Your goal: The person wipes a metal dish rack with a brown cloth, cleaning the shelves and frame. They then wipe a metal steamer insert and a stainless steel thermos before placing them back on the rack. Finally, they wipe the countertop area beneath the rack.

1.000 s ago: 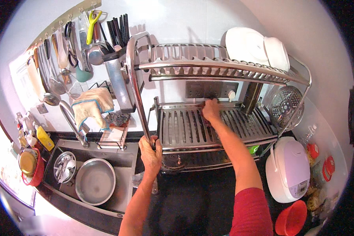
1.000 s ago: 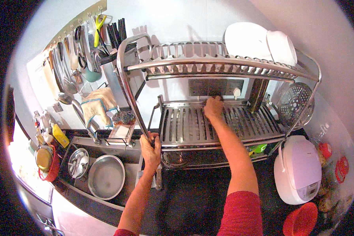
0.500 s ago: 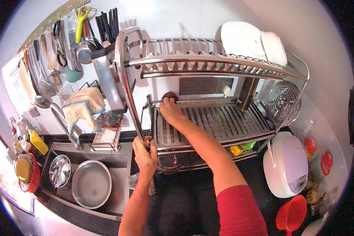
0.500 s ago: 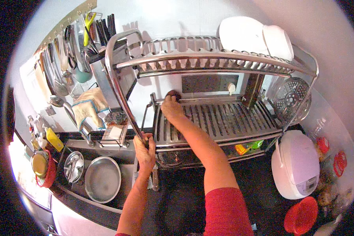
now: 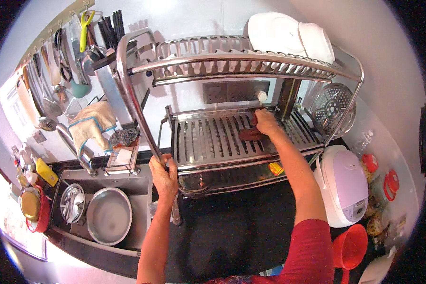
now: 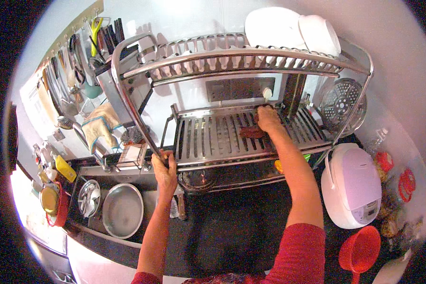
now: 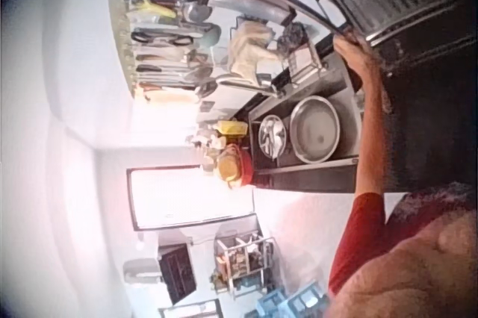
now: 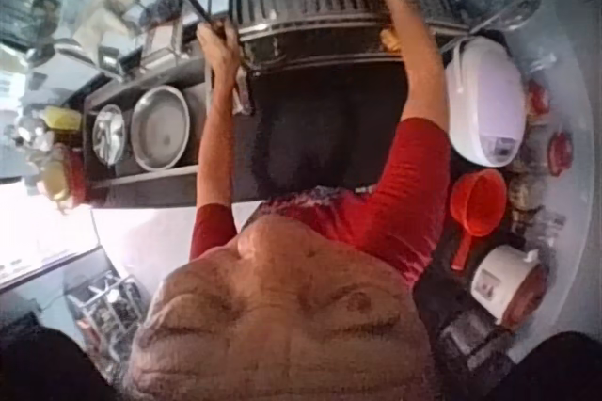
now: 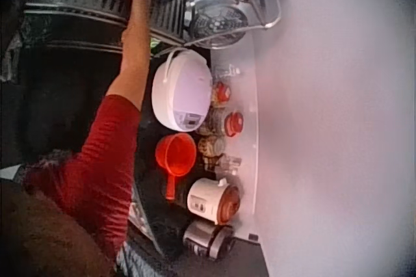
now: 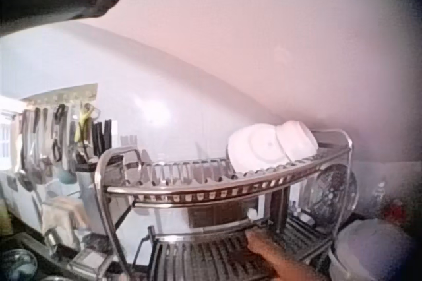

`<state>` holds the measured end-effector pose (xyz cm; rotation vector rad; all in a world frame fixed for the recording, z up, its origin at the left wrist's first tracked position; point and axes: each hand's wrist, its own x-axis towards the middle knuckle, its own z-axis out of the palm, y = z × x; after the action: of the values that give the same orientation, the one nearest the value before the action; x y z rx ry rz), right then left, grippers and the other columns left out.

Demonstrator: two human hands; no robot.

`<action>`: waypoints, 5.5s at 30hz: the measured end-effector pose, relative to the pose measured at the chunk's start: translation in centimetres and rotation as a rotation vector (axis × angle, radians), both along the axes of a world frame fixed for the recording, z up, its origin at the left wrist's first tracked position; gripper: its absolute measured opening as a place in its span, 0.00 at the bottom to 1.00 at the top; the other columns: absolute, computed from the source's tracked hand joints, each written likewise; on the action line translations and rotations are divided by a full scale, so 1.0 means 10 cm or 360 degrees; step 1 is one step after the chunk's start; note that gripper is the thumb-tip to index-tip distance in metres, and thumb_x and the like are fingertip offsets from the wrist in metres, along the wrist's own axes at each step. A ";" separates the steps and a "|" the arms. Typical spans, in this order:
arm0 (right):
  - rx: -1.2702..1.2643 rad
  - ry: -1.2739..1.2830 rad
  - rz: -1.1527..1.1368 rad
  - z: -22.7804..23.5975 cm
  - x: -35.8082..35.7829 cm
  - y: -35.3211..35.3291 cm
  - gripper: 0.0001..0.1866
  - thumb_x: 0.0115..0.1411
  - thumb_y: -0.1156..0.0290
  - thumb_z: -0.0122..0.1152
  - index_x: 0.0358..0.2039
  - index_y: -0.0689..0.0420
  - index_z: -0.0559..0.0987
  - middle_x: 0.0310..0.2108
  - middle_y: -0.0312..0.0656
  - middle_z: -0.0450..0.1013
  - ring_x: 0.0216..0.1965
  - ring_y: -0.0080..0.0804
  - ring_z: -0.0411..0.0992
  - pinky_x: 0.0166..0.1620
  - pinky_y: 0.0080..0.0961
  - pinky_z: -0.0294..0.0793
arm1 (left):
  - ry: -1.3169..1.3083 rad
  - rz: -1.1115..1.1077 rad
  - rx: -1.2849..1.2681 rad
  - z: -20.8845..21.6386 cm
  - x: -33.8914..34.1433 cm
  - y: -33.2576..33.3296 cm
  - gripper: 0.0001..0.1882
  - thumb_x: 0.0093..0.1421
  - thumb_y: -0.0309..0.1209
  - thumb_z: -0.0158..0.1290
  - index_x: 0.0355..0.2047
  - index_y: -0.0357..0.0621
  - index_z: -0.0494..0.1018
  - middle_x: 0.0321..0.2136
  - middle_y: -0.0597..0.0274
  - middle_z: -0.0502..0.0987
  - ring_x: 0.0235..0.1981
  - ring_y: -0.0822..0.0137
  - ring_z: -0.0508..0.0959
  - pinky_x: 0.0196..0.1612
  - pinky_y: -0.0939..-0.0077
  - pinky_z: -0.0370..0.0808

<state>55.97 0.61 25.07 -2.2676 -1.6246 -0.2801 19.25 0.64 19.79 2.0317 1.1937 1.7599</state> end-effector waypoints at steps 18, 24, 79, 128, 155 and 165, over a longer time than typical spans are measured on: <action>-0.0042 0.0757 0.1475 0.07 -2.38 0.21 0.10 0.47 0.81 0.53 0.32 0.62 0.78 0.32 0.52 0.74 0.37 0.46 0.73 0.42 0.32 0.70 | -0.0006 -0.0239 -0.0244 0.05 -0.03 -0.05 0.13 0.61 0.29 0.46 0.45 0.41 0.64 0.42 0.48 0.65 0.45 0.51 0.66 0.48 0.62 0.65; -0.0276 0.0627 0.1615 0.22 -2.06 -0.11 0.17 0.46 0.83 0.47 0.36 0.60 0.78 0.41 0.48 0.73 0.47 0.46 0.69 0.51 0.35 0.67 | 0.0062 -0.0174 -0.0084 0.04 -0.11 -0.03 0.15 0.59 0.33 0.45 0.44 0.38 0.66 0.37 0.52 0.66 0.42 0.54 0.66 0.47 0.64 0.62; -0.0061 0.0502 0.1573 0.33 -1.65 -0.40 0.11 0.49 0.71 0.54 0.34 0.59 0.76 0.33 0.49 0.73 0.40 0.47 0.71 0.44 0.38 0.69 | 0.0107 -0.0267 0.0080 0.01 -0.15 0.00 0.28 0.51 0.30 0.60 0.48 0.35 0.61 0.41 0.51 0.63 0.41 0.56 0.64 0.47 0.66 0.63; -0.0417 -0.0022 0.0727 0.33 0.75 -1.86 0.28 0.40 0.67 0.66 0.46 0.42 0.70 0.46 0.40 0.65 0.48 0.44 0.64 0.50 0.36 0.63 | -0.0031 -0.0287 -0.0107 -0.29 -0.19 0.19 0.20 0.67 0.36 0.38 0.53 0.35 0.61 0.45 0.50 0.67 0.47 0.60 0.67 0.54 0.67 0.60; -0.0061 0.0120 0.1206 0.02 -1.31 -0.86 0.30 0.41 0.69 0.66 0.49 0.56 0.70 0.44 0.46 0.64 0.45 0.49 0.60 0.50 0.38 0.63 | -0.0212 -0.0993 -0.0517 -0.10 -0.34 0.09 0.44 0.60 0.64 0.24 0.63 0.41 0.47 0.59 0.54 0.55 0.59 0.62 0.56 0.59 0.66 0.53; 0.0331 0.0507 0.1466 -0.07 -2.67 -0.21 0.25 0.49 0.66 0.59 0.48 0.59 0.67 0.37 0.48 0.71 0.39 0.51 0.67 0.47 0.41 0.62 | -0.0504 -0.1264 -0.0700 -0.12 -0.38 0.06 0.41 0.61 0.62 0.26 0.64 0.44 0.46 0.59 0.55 0.54 0.60 0.59 0.56 0.61 0.64 0.52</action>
<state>29.24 -1.48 24.39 -1.1514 -2.1114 0.1359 15.40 1.27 18.62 1.5611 0.4940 1.2187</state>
